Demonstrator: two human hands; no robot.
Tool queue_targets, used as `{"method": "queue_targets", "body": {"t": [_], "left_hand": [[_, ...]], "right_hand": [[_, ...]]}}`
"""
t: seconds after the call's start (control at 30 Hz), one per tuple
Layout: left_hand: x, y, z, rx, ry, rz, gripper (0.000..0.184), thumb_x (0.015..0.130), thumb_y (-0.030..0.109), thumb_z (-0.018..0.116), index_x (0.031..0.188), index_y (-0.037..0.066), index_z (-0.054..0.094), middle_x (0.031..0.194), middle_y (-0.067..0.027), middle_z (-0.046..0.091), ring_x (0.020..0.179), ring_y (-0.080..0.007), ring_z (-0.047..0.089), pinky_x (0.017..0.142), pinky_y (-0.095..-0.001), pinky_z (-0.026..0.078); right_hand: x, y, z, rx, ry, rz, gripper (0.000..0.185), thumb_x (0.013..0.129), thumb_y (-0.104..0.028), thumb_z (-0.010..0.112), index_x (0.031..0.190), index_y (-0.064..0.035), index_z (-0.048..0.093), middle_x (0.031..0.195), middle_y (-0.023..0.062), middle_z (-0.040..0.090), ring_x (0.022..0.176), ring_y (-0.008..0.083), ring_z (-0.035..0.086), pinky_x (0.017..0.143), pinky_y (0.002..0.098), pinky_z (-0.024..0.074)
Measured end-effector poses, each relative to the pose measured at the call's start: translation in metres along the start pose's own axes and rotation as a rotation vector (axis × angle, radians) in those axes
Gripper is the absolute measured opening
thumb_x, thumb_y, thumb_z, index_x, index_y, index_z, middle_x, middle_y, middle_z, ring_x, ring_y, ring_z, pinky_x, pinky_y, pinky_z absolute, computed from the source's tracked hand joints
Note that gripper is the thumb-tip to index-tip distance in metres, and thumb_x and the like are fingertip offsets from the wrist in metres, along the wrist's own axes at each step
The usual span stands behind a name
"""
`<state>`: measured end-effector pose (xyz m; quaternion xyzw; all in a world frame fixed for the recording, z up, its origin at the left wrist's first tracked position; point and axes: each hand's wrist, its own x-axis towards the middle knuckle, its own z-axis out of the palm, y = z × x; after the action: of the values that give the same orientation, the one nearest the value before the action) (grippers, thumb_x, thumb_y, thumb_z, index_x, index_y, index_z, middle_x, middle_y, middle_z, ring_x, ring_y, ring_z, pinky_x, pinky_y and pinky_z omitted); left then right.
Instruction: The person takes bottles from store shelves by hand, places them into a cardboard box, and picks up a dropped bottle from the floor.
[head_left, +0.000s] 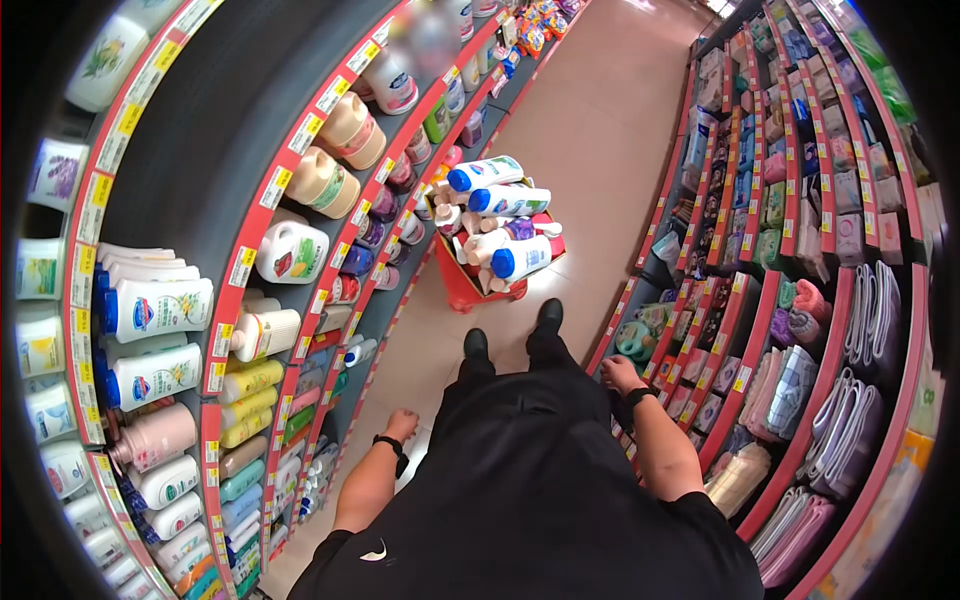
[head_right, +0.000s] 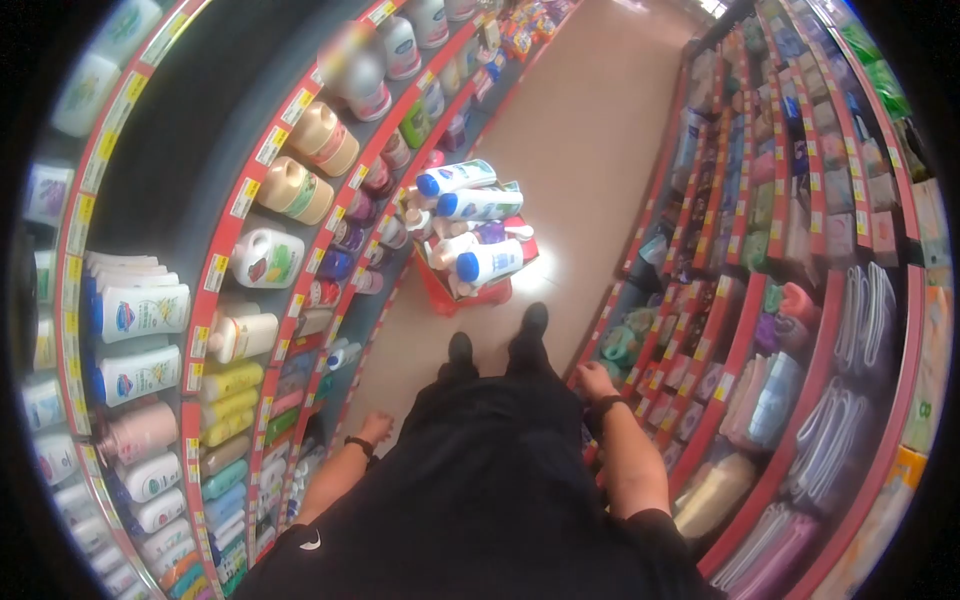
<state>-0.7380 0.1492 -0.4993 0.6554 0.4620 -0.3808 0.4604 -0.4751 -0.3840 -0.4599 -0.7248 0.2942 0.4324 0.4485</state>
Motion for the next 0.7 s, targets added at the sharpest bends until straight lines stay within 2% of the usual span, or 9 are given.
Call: {"method": "queue_targets", "body": {"t": [0.13, 0.23, 0.3, 0.37, 0.43, 0.47, 0.57, 0.67, 0.7], "left_hand": [[-0.010, 0.006, 0.005, 0.033, -0.014, -0.091, 0.025, 0.091, 0.022, 0.061, 0.096, -0.002, 0.068, 0.079, -0.0118, 0.068, 0.058, -0.0243, 0.066, 0.051, -0.0372, 0.052], [-0.014, 0.042, 0.015, 0.011, 0.014, -0.096, 0.026, 0.092, 0.021, 0.060, 0.103, -0.002, 0.068, 0.082, -0.0126, 0.068, 0.059, -0.0243, 0.066, 0.051, -0.0372, 0.051], [-0.012, 0.077, 0.027, -0.103, 0.075, -0.054, 0.031, 0.093, 0.021, 0.059, 0.114, -0.001, 0.065, 0.088, -0.0122, 0.068, 0.063, -0.0232, 0.066, 0.053, -0.0355, 0.051], [-0.012, 0.118, 0.045, -0.163, 0.113, -0.034, 0.033, 0.094, 0.022, 0.059, 0.119, 0.000, 0.064, 0.092, -0.0118, 0.068, 0.066, -0.0221, 0.066, 0.055, -0.0344, 0.051], [-0.019, 0.167, 0.065, -0.211, 0.159, -0.015, 0.036, 0.095, 0.023, 0.060, 0.124, 0.001, 0.062, 0.095, -0.0114, 0.069, 0.068, -0.0211, 0.066, 0.056, -0.0332, 0.051], [-0.030, 0.195, 0.078, -0.215, 0.119, 0.019, 0.036, 0.096, 0.025, 0.060, 0.124, 0.002, 0.062, 0.097, -0.0108, 0.068, 0.069, -0.0198, 0.066, 0.057, -0.0322, 0.050], [-0.057, 0.272, 0.116, -0.197, 0.057, 0.058, 0.037, 0.097, 0.027, 0.061, 0.125, 0.003, 0.062, 0.099, -0.0099, 0.068, 0.070, -0.0179, 0.065, 0.057, -0.0311, 0.050], [-0.062, 0.299, 0.137, -0.174, 0.019, 0.067, 0.037, 0.097, 0.028, 0.061, 0.125, 0.003, 0.062, 0.099, -0.0093, 0.069, 0.069, -0.0175, 0.065, 0.057, -0.0310, 0.050], [-0.058, 0.304, 0.143, -0.173, 0.002, 0.079, 0.037, 0.097, 0.028, 0.061, 0.124, 0.003, 0.063, 0.100, -0.0091, 0.069, 0.069, -0.0176, 0.064, 0.057, -0.0310, 0.051]], "right_hand": [[0.017, -0.010, -0.020, 0.018, 0.047, -0.059, 0.032, 0.100, -0.028, 0.061, 0.122, -0.0062, 0.060, 0.095, 0.0036, 0.065, 0.075, 0.0145, 0.063, 0.061, 0.0309, 0.0501], [0.035, -0.026, -0.047, -0.010, 0.036, -0.053, 0.032, 0.099, -0.028, 0.062, 0.123, -0.0060, 0.060, 0.093, 0.0035, 0.065, 0.073, 0.0147, 0.064, 0.058, 0.0307, 0.0493], [0.083, -0.018, -0.072, -0.024, 0.003, -0.061, 0.031, 0.099, -0.028, 0.062, 0.121, -0.0057, 0.061, 0.091, 0.0039, 0.066, 0.070, 0.0151, 0.063, 0.056, 0.0309, 0.0491], [0.139, -0.008, -0.098, -0.031, -0.034, -0.061, 0.030, 0.099, -0.028, 0.062, 0.119, -0.0054, 0.062, 0.089, 0.0042, 0.067, 0.068, 0.0155, 0.063, 0.054, 0.0311, 0.0488], [0.186, -0.010, -0.116, -0.320, 0.111, -0.233, 0.038, 0.088, -0.032, 0.066, 0.102, 0.0024, 0.073, 0.094, 0.0203, 0.075, 0.089, 0.0343, 0.073, 0.083, 0.0442, 0.0565], [0.185, -0.031, -0.128, -0.316, 0.106, -0.258, 0.041, 0.086, -0.034, 0.066, 0.100, 0.0035, 0.074, 0.097, 0.0237, 0.075, 0.093, 0.0416, 0.072, 0.088, 0.0474, 0.0551], [0.158, -0.119, -0.165, -0.329, 0.065, -0.192, 0.036, 0.090, -0.030, 0.063, 0.105, 0.0020, 0.073, 0.085, 0.0185, 0.074, 0.082, 0.0281, 0.075, 0.075, 0.0417, 0.0577], [0.187, -0.151, -0.187, -0.206, 0.060, -0.240, 0.036, 0.091, -0.029, 0.062, 0.108, 0.0013, 0.072, 0.083, 0.0134, 0.074, 0.075, 0.0207, 0.073, 0.068, 0.0369, 0.0574], [0.190, -0.160, -0.191, -0.217, 0.051, -0.242, 0.036, 0.091, -0.029, 0.062, 0.108, 0.0013, 0.072, 0.083, 0.0134, 0.074, 0.075, 0.0207, 0.073, 0.068, 0.0369, 0.0574]]}}
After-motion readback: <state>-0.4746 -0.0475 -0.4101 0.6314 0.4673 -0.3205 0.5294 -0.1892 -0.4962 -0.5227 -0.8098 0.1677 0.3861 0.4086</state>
